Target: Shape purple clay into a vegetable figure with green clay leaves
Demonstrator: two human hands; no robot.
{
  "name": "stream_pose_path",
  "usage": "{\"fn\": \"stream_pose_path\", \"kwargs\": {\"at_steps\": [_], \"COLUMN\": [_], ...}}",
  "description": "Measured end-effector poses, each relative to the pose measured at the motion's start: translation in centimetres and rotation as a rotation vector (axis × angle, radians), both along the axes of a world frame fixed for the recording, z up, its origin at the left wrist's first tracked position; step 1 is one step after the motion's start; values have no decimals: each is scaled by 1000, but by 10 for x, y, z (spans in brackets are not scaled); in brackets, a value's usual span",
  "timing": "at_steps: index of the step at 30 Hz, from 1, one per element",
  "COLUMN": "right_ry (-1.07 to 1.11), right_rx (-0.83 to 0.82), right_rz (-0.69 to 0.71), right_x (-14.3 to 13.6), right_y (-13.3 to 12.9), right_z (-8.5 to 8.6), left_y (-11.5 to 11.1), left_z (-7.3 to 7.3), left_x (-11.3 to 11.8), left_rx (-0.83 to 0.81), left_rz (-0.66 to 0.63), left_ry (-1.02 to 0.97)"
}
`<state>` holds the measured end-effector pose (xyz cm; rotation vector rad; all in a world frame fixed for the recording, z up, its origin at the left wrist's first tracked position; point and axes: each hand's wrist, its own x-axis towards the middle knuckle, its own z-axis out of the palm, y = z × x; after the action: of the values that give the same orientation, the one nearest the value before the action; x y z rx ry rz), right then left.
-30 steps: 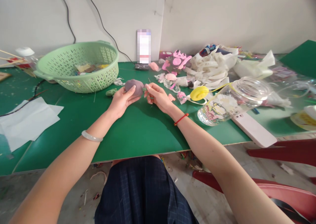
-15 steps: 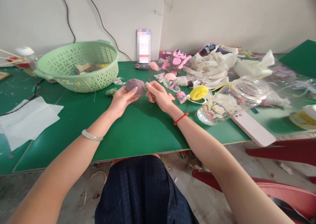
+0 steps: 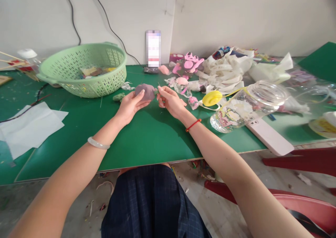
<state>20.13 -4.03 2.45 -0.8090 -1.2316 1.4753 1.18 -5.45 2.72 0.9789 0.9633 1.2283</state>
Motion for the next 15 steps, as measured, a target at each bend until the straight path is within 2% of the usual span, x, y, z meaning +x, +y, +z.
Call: {"fn": "stream_pose_path", "kwargs": {"at_steps": [7,15], "right_ry": [-28,-125], "right_rx": [82,172], "right_rz": [-37,-146], "right_x": [1,0], "right_y": [0,0], "right_z": [2,2], "left_y": [-2,-2], "left_z": [0,1], "left_x": [1,3], "left_rx": [10,6], "left_rz": [-2,-4], "left_ry": [-4,-14]}}
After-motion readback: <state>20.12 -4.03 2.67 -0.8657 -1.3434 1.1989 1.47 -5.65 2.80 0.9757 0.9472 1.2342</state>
